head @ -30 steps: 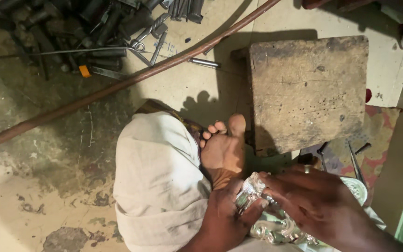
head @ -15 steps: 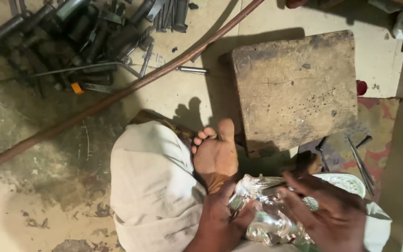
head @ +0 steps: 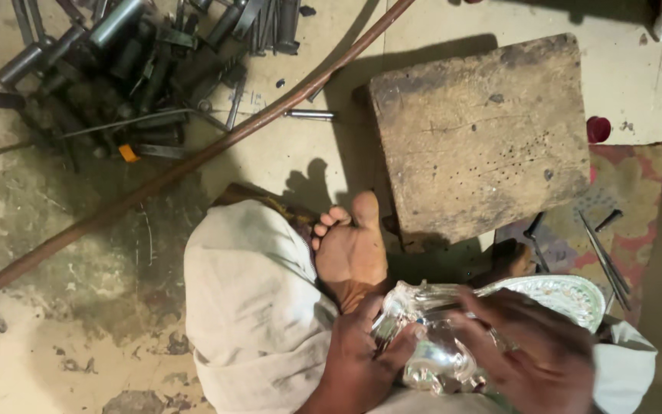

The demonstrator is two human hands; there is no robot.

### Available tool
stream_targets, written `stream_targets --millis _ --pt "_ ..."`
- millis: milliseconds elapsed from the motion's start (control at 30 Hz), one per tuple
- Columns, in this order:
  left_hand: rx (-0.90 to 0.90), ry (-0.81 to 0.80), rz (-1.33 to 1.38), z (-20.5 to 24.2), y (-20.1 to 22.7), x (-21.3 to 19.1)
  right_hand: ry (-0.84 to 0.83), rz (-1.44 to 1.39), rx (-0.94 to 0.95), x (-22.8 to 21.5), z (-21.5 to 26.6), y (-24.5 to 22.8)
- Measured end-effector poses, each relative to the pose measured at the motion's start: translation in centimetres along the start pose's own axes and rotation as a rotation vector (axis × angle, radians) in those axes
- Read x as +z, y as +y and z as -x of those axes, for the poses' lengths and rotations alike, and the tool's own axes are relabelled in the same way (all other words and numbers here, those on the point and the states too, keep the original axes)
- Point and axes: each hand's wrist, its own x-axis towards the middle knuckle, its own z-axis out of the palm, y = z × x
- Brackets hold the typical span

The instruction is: The person sits on the floor and uses a small metal tool to press and adjust small colored beads into a silver metal figure of a deity. The person rotates the figure to access different areas and continues setting beads into the surface.

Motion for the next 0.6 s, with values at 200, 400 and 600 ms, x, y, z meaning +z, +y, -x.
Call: stream_targets --millis 200,400,600 --pt "0.037 0.017 -0.032 -0.1 -0.3 -0.2 -0.163 0.097 -0.152 -0.5 -1.9 0.5" --pt "0.18 0.047 0.023 0.1 -0.1 -0.3 -0.348 0.108 -0.26 -0.7 -4.0 0.2" --pt "0.241 0.032 0.007 0.1 -0.3 -0.5 -0.496 0.129 -0.362 -0.7 -5.1 0.3"
